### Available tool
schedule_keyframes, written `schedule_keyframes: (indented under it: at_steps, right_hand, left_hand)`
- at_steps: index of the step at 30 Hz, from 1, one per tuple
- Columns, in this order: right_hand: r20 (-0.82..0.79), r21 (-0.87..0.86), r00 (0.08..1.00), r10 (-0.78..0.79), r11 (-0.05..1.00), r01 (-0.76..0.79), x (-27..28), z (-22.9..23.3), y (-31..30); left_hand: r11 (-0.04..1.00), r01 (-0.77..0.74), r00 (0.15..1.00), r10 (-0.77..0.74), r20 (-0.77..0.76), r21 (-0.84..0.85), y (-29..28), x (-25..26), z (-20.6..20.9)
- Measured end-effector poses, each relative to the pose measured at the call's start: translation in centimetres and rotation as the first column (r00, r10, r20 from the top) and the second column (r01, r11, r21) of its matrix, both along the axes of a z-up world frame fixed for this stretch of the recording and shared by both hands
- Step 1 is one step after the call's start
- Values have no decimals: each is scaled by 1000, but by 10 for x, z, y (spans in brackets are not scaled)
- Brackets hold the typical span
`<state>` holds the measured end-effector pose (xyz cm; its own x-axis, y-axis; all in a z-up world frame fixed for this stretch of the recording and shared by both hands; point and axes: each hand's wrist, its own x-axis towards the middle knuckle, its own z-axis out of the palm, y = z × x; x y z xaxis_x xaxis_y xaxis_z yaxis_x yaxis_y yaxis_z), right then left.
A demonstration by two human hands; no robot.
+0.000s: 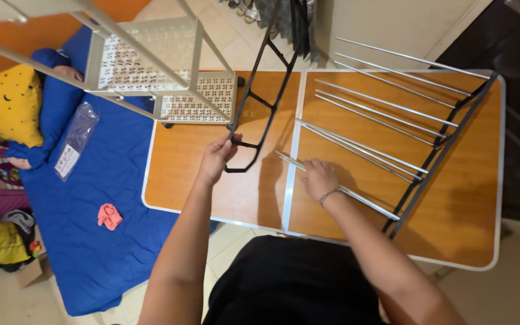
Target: The person assembles a metal shoe rack by inserting horizontal rods into vertical frame slots on a table. They then attach side frames to the assembled structure and adjust the components to secure the rack.
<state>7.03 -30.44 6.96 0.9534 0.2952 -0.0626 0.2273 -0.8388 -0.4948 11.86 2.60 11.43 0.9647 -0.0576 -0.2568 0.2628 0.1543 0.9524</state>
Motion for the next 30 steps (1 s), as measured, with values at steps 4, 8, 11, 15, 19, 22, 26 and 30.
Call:
schedule_keyframes:
  at_steps: [4, 8, 11, 15, 19, 22, 26, 30]
  right_hand:
    - [-102, 23, 994, -41, 999, 43, -2, -17, -3]
    - [-117, 103, 992, -47, 993, 59, -4, -11, -5]
    - [-66, 199, 995, -75, 976, 86, -14, 11, -7]
    - [-58, 225, 995, -85, 970, 96, -15, 44, -7]
    - [-56, 237, 996, -73, 968, 85, -16, 56, -5]
    - [6, 255, 998, -59, 965, 56, -16, 59, -5]
    - [-9, 266, 998, -61, 962, 61, -16, 63, -5]
    - [-10, 273, 997, -74, 959, 74, -20, 66, -1]
  left_hand:
    - [998, -50, 996, 53, -69, 44, -16, 18, -26]
    - [995, -98, 994, 99, -44, 31, -25, 21, -42]
    - [999, -46, 999, 47, 9, -18, -34, 12, -45]
    - [997, -68, 996, 70, -56, 30, -47, 3, -35]
    - [996, -80, 990, 83, -113, 33, -47, -3, -27]
    - [996, -79, 987, 83, -139, 32, -49, -3, -25]
    - [995, -77, 981, 88, -173, 66, -55, -5, -29]
    - [996, -55, 985, 66, -161, 74, -61, -10, -34]
